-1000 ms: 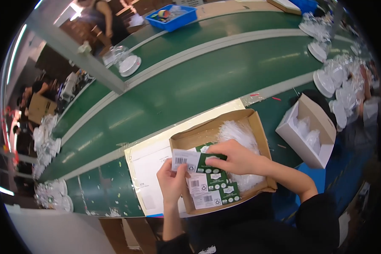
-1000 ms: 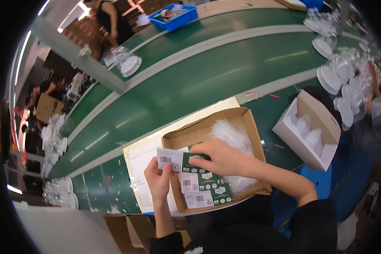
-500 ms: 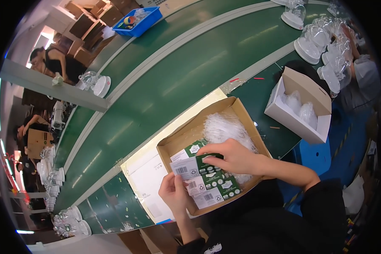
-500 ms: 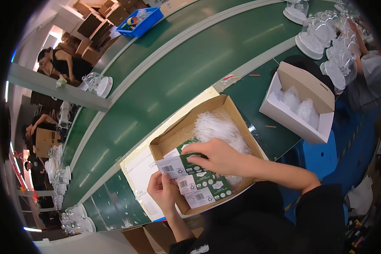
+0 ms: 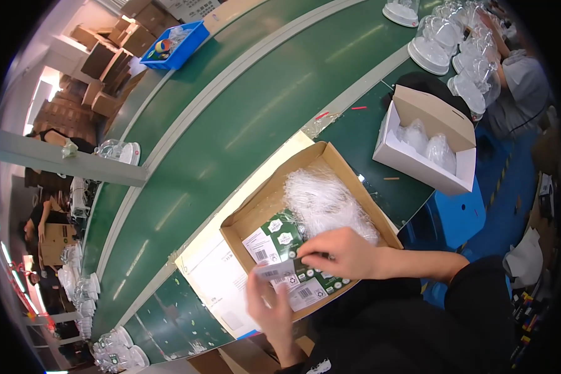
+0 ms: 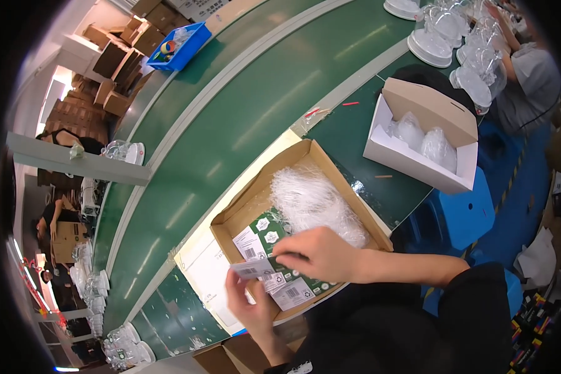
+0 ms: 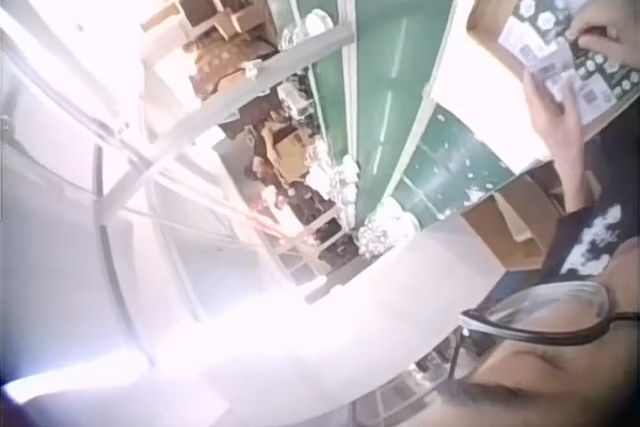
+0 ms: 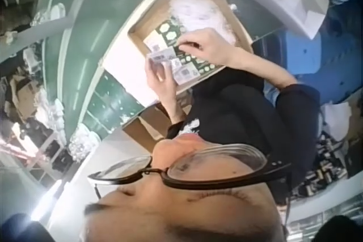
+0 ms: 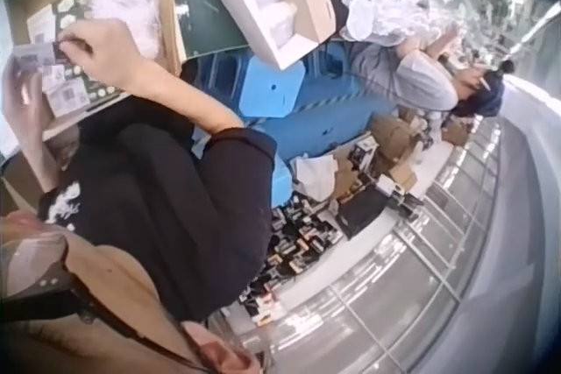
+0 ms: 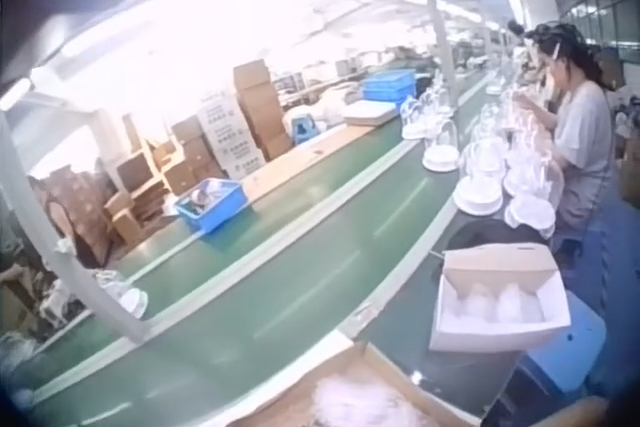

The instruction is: Unpack electronic components and prepare lighting fixture parts on an assembly line.

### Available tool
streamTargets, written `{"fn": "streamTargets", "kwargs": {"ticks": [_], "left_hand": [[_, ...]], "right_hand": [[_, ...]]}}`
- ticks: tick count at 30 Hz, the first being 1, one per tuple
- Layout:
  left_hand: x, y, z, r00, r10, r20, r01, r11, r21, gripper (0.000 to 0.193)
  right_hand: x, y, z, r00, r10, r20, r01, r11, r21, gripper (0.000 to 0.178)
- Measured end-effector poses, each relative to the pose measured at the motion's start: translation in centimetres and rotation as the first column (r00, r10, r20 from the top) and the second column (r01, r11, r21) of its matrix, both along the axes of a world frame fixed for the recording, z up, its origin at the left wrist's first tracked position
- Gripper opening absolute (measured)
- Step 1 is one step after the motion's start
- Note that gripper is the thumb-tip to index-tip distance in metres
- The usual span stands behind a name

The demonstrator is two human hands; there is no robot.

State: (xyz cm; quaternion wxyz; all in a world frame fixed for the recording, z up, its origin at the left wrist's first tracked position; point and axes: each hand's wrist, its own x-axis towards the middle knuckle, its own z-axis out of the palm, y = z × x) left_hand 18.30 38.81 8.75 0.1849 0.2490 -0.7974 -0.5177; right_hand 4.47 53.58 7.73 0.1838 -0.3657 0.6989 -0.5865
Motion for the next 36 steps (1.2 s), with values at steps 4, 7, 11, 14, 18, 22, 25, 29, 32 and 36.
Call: {"fn": "streamTargets", "kwargs": {"ticks": [4,7,11,14,18,22,25,29,32,36], "left_hand": [[-1.7,2.2,0.0,0.968,-0.188,0.166,0.226,0.94,-0.256,0.068],[-1.1,1.5,-1.6,0.895,-0.429,0.124,0.427,0.903,0.043,0.063],[0.2,1.9,-1.3,0.963,-0.258,0.084,0.248,0.962,0.112,0.041],[0.2,1.9,-1.2,0.997,-0.064,0.048,0.052,0.974,0.22,0.027],[0.1,1.6,-2.0,0.996,0.001,-0.093,0.021,0.972,0.234,0.018],[0.1,1.1,-3.1,0.986,0.039,-0.159,-0.011,0.985,0.174,0.025],[-1.1,-0.4,-2.8,0.984,0.008,-0.176,-0.01,1.0,-0.013,0.025],[-6.3,-3.9,1.0,0.997,-0.02,-0.073,0.014,0.996,-0.083,0.02],[-11.7,-3.5,1.3,0.972,-0.053,-0.23,0.03,0.994,-0.101,0.035],[-14.9,-4.7,-2.1,0.938,-0.288,-0.193,0.164,0.859,-0.485,0.021]], "right_hand": [[1.4,0.5,0.5,0.977,0.198,-0.078,-0.203,0.977,-0.065,0.017],[1.4,0.7,1.2,0.97,0.203,-0.134,-0.22,0.968,-0.12,0.017],[-0.1,0.5,1.0,0.975,-0.007,-0.223,-0.031,0.986,-0.163,0.018],[-2.7,-0.7,0.1,0.951,-0.116,-0.285,0.104,0.993,-0.055,0.012],[-5.2,-4.4,-2.5,0.894,0.045,-0.447,0.081,0.962,0.261,0.015],[-6.1,-7.5,-4.8,0.812,0.28,-0.511,0.05,0.84,0.54,0.017],[-5.6,-6.8,-4.8,0.81,0.102,-0.577,-0.013,0.988,0.156,0.017],[-6.8,-6.7,-3.3,0.965,-0.144,-0.221,0.12,0.986,-0.119,0.014],[-8.2,-6.0,-2.3,0.961,-0.249,0.119,0.27,0.939,-0.211,0.012],[-9.5,-5.6,-1.8,0.903,-0.285,0.32,0.402,0.823,-0.402,0.01]]}}
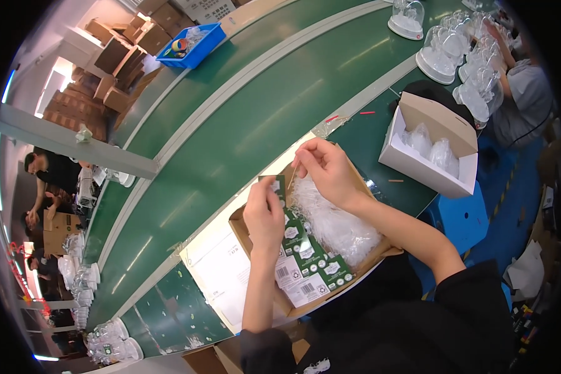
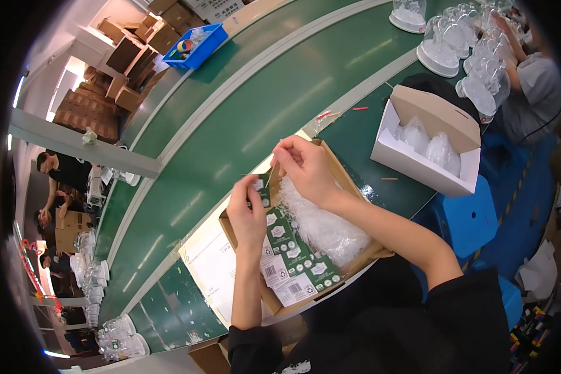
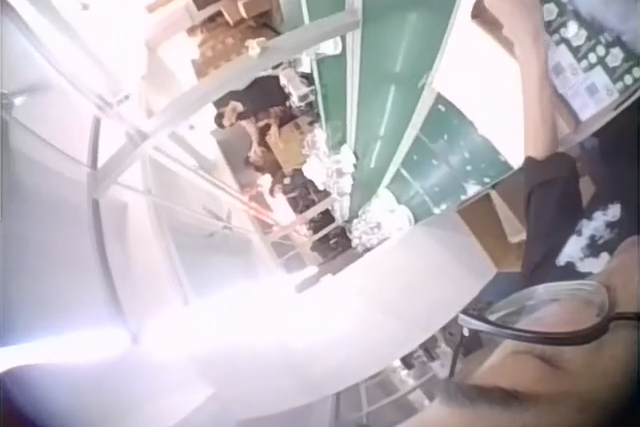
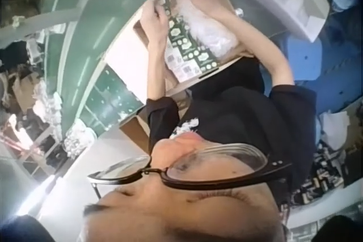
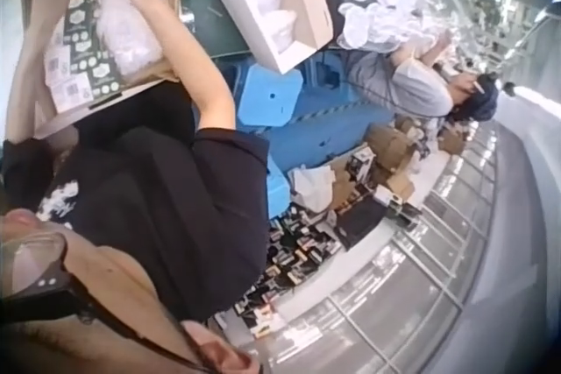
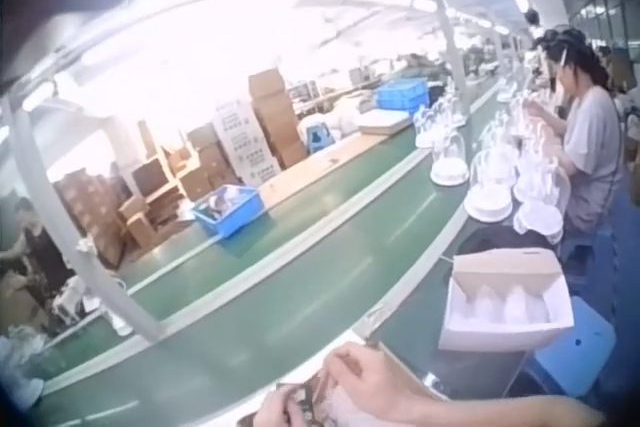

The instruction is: Unpack electronic components and prepare lighting fixture parts on an assembly line.

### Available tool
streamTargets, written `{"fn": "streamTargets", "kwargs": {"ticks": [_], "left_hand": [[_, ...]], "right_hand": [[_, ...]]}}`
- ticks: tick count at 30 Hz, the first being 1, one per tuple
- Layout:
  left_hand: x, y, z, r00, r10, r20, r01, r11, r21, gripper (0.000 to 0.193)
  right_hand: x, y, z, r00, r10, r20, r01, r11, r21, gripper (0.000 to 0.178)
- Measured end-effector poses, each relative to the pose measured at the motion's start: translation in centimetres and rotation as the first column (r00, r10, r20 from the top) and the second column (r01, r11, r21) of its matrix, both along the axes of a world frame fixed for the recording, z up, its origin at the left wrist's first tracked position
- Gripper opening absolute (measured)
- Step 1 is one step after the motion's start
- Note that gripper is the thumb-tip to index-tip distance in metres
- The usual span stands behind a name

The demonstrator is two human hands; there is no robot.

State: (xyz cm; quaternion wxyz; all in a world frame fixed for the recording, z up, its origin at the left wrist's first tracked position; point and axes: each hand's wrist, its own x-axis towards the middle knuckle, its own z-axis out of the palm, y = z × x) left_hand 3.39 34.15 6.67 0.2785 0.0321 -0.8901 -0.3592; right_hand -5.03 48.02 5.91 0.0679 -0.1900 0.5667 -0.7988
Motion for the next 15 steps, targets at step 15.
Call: {"fn": "streamTargets", "kwargs": {"ticks": [15], "left_hand": [[1.0,-0.5,-1.0,0.99,-0.13,0.058,0.13,0.991,-0.001,0.017]], "right_hand": [[0.7,-0.7,-0.2,0.998,0.062,-0.03,-0.058,0.99,0.125,0.008]]}}
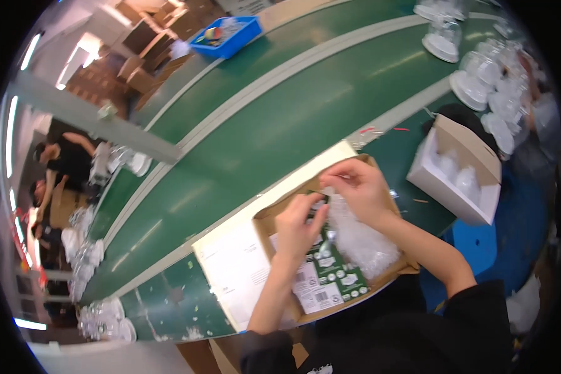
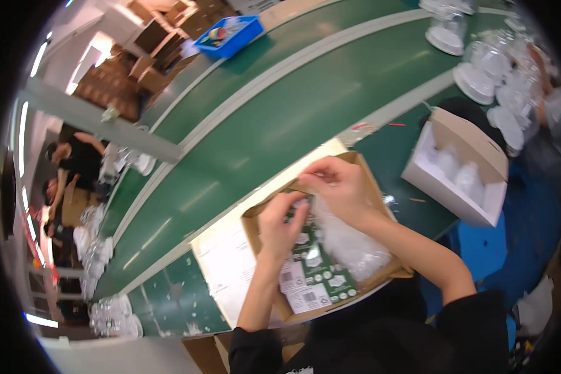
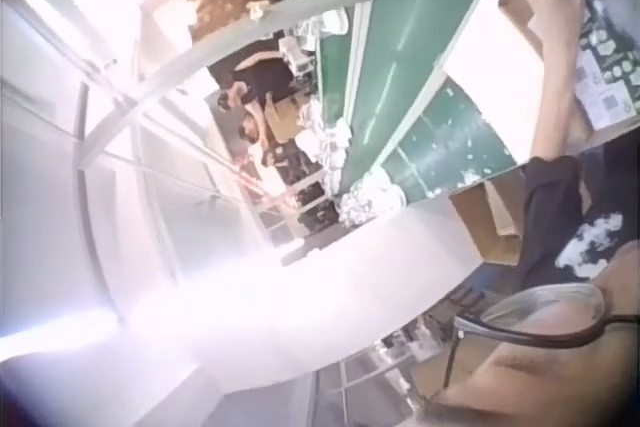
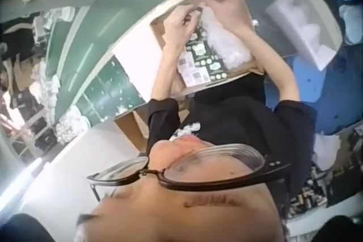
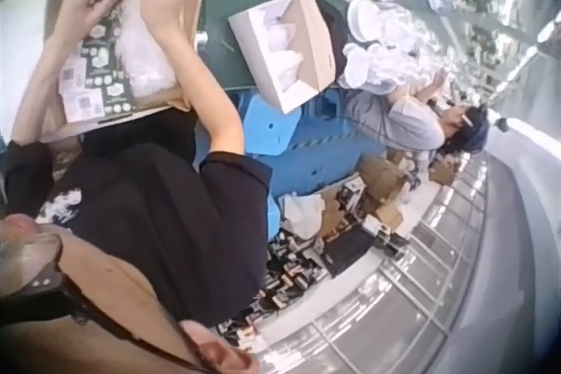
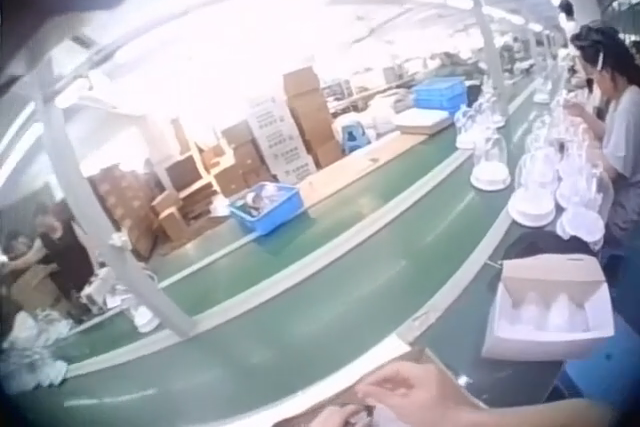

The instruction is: Unpack electronic components and prepare lighting fixture parts on an assembly line.

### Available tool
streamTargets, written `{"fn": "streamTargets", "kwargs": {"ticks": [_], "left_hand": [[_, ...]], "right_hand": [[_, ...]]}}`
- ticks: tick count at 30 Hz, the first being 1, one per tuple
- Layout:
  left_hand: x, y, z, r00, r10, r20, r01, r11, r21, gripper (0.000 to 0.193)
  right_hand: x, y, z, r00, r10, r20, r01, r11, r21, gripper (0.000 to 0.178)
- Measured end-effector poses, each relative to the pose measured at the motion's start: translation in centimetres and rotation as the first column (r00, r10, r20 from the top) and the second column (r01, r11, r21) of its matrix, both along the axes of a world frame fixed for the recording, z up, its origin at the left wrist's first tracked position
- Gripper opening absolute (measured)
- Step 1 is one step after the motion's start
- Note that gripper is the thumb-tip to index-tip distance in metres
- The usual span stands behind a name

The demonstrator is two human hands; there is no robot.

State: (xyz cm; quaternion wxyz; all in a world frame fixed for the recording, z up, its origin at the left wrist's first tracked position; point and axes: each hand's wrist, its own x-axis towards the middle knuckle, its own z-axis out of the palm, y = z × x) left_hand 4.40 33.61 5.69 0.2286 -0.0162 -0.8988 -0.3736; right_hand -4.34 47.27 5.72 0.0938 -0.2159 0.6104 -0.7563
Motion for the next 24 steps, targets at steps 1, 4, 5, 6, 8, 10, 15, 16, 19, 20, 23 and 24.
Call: {"fn": "streamTargets", "kwargs": {"ticks": [1,4,5,6,8,10,15,16,19,20,23,24], "left_hand": [[0.1,0.0,-0.2,1.0,-0.019,-0.001,0.019,1.0,0.017,0.016],[0.4,-0.1,-0.3,0.996,-0.051,0.073,0.05,0.999,0.02,0.012],[0.4,-0.1,-0.7,0.997,-0.052,-0.053,0.055,0.997,0.045,0.012],[0.5,0.1,-0.7,0.996,-0.071,-0.051,0.077,0.989,0.124,0.014],[0.3,0.9,-0.1,0.992,-0.121,-0.045,0.127,0.98,0.151,0.013],[0.5,1.1,-0.1,0.987,-0.128,-0.093,0.137,0.986,0.094,0.011],[0.6,0.5,-0.7,0.993,-0.063,-0.103,0.071,0.994,0.084,0.012],[0.8,0.5,-0.8,0.992,-0.051,-0.114,0.06,0.995,0.073,0.012],[0.6,0.6,-0.7,0.987,-0.155,-0.042,0.159,0.978,0.136,0.022],[0.6,0.6,-0.7,0.988,-0.148,-0.042,0.152,0.979,0.135,0.022],[0.8,0.5,-0.6,0.977,-0.215,-0.013,0.215,0.969,0.126,0.021],[0.9,0.5,-0.3,0.97,-0.241,-0.04,0.244,0.965,0.101,0.019]], "right_hand": [[0.3,0.2,0.3,0.999,-0.029,-0.017,0.03,0.997,0.068,0.007],[0.7,0.5,0.2,0.998,-0.053,-0.033,0.057,0.991,0.118,0.005],[1.1,0.3,0.4,0.998,-0.055,-0.004,0.055,0.992,0.11,0.002],[1.2,0.2,-0.2,0.998,-0.067,-0.014,0.068,0.995,0.073,0.004],[1.1,1.3,-0.7,0.995,-0.077,-0.064,0.084,0.99,0.111,0.004],[1.6,1.5,-0.5,0.993,-0.007,-0.117,0.018,0.996,0.086,0.004],[1.6,1.4,-1.0,0.996,0.004,-0.094,0.001,0.999,0.048,0.004],[1.6,1.4,-1.0,0.994,0.015,-0.106,-0.011,0.999,0.038,0.004],[1.1,1.8,-1.4,0.996,0.03,-0.083,-0.026,0.998,0.06,0.004],[1.3,1.7,-1.0,0.996,0.038,-0.083,-0.033,0.998,0.059,0.004],[1.7,1.2,-0.2,0.996,0.062,-0.069,-0.052,0.989,0.138,0.004],[1.5,1.0,-0.4,0.995,0.037,-0.092,-0.025,0.992,0.126,0.003]]}}
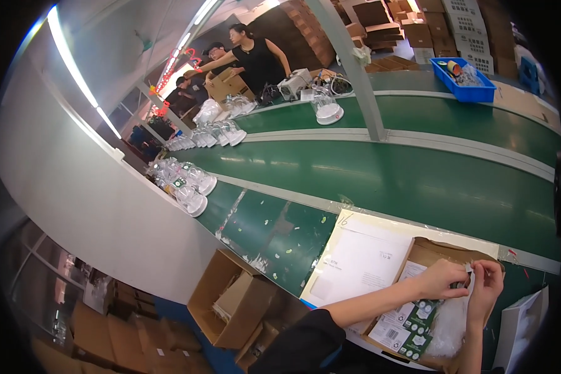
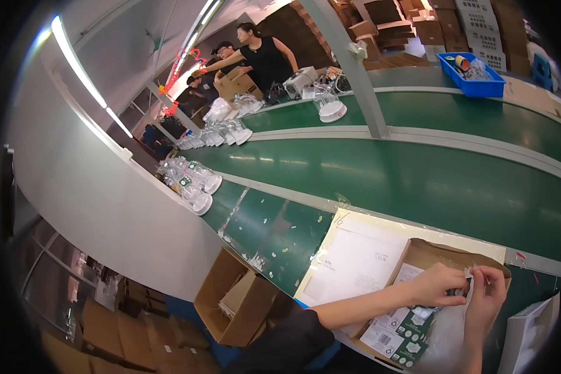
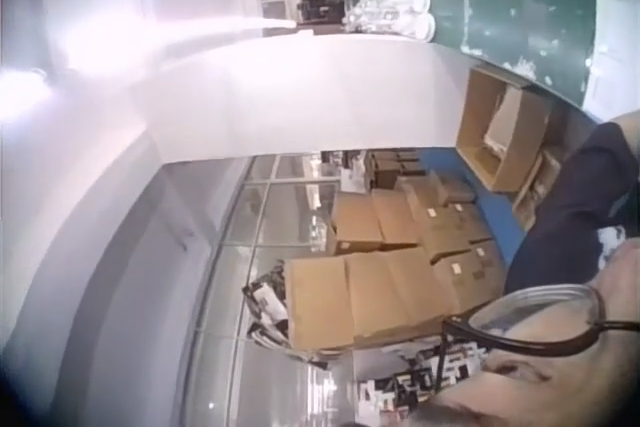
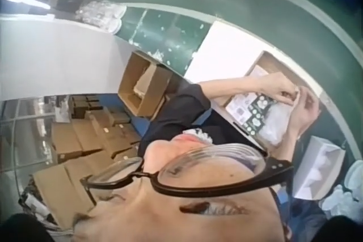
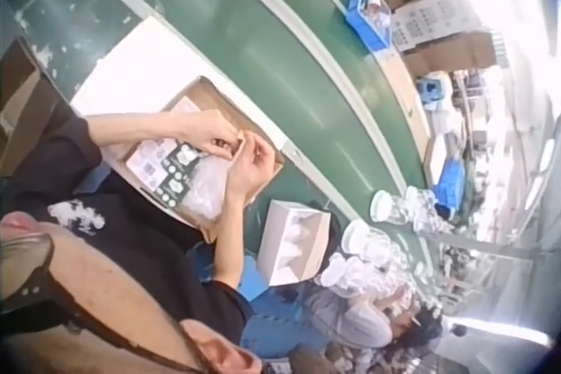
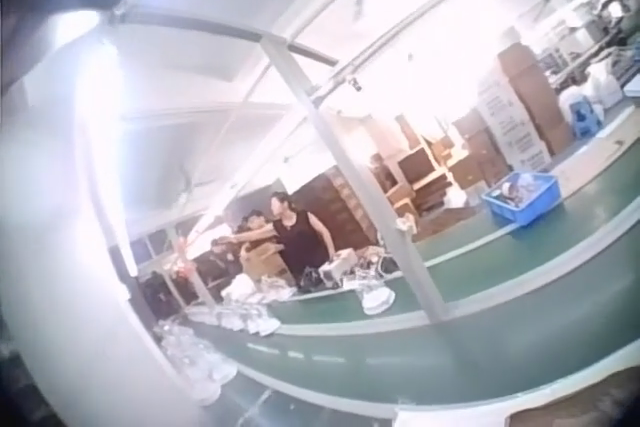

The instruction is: Unpack electronic components and prepare lighting fixture parts on an assembly line.

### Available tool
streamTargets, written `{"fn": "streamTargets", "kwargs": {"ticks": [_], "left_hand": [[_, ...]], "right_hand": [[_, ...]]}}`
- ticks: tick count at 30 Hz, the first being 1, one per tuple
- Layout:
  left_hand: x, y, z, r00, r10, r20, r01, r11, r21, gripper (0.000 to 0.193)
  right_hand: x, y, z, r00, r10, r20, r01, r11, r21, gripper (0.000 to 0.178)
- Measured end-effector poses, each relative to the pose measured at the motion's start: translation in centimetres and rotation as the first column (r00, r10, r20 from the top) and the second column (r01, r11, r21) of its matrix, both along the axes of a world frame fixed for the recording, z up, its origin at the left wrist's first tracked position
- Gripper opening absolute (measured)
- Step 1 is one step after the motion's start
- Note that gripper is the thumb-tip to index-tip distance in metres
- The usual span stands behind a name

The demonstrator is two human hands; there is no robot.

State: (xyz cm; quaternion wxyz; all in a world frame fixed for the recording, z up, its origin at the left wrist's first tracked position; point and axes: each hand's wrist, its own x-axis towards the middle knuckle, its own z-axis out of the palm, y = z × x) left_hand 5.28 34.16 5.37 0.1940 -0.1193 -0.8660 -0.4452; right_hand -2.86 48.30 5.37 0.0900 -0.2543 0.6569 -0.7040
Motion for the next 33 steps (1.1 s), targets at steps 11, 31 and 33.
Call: {"fn": "streamTargets", "kwargs": {"ticks": [11,31,33], "left_hand": [[0.0,0.1,0.2,0.999,0.041,-0.013,-0.041,0.999,0.03,0.011],[-0.5,0.6,-0.4,0.971,0.228,-0.073,-0.225,0.974,0.037,0.011],[-0.7,0.3,-0.9,0.965,0.242,-0.102,-0.239,0.97,0.036,0.012]], "right_hand": [[-1.3,0.5,-1.7,0.998,-0.014,-0.055,0.007,0.992,-0.128,0.003],[0.0,-0.3,1.3,0.94,0.153,-0.306,-0.131,0.987,0.091,0.009],[-0.2,0.0,1.1,0.942,0.122,-0.314,-0.09,0.989,0.114,0.01]]}}
